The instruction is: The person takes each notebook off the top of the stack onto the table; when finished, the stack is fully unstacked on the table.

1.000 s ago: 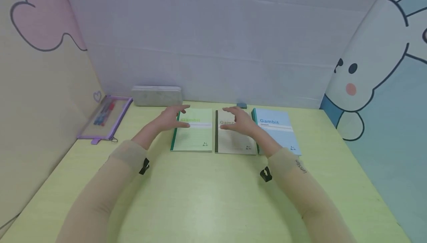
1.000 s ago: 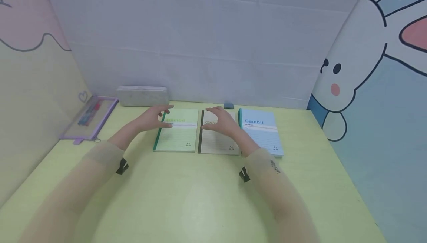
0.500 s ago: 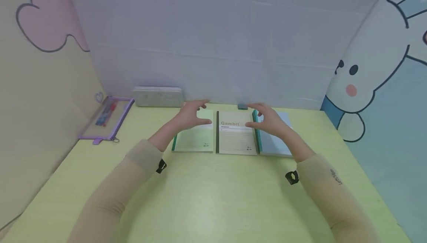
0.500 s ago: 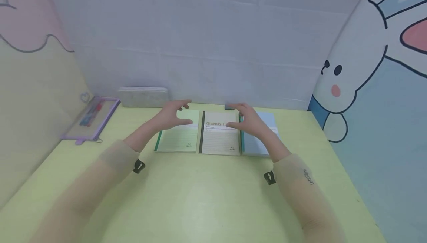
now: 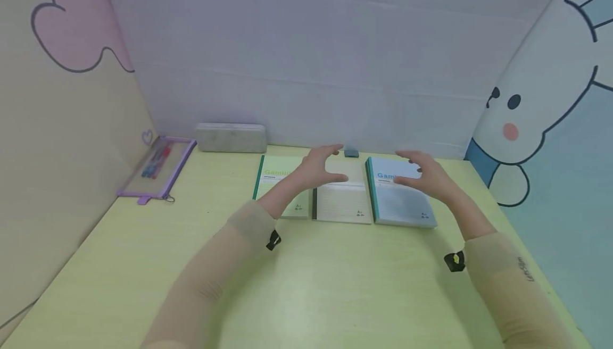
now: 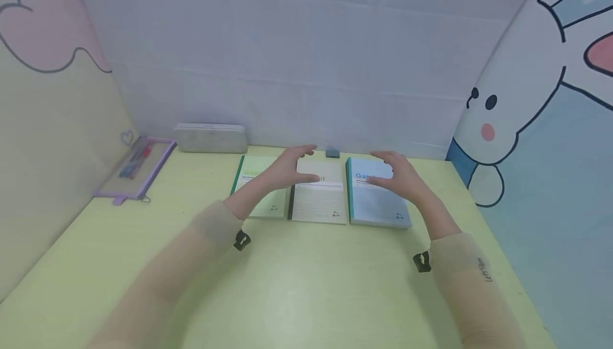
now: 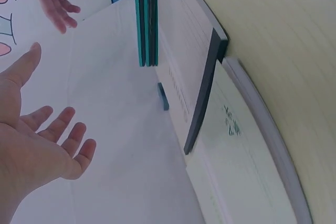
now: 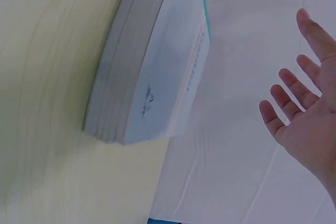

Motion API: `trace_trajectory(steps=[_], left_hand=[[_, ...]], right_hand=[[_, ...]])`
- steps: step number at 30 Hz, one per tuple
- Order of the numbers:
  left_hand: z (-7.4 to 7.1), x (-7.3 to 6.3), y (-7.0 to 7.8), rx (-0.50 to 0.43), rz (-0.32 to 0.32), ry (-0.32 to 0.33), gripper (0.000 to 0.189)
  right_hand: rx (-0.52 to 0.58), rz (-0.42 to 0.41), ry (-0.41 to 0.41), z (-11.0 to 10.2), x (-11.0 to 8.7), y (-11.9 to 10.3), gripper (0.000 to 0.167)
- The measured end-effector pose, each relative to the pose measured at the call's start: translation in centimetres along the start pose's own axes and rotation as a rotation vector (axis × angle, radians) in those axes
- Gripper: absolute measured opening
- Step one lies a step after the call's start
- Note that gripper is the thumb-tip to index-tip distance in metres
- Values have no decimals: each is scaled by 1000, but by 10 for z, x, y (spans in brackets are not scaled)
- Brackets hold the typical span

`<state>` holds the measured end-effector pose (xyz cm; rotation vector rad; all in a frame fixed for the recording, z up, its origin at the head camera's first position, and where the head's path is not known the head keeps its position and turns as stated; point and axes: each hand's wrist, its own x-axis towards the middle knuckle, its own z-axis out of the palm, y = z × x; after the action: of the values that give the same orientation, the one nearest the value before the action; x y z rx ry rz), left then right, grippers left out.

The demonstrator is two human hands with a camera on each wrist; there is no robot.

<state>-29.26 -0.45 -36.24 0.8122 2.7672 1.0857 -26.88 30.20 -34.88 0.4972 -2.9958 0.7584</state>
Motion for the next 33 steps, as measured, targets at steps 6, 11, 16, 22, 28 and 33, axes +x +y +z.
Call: trace_trajectory(steps=[6,11,16,22,28,33], left_hand=[[27,13,7,-87,-16,15,83],[54,21,8,-119,-43,-37,86],[78,28,11,-116,-74,-97,92],[100,35,18,-117,-115,-148,97],[114,39,24,-117,-179,-150,94],[119,40,27,-85,-199,-139,91]], right_hand=[[-26,45,-43,-3,-8,32,76],[-22,127,-120,0,-13,58,82],[22,182,-195,7,-19,80,90],[49,199,-208,14,-25,95,91],[52,216,-216,20,-27,103,90],[85,214,-213,22,-27,104,87]])
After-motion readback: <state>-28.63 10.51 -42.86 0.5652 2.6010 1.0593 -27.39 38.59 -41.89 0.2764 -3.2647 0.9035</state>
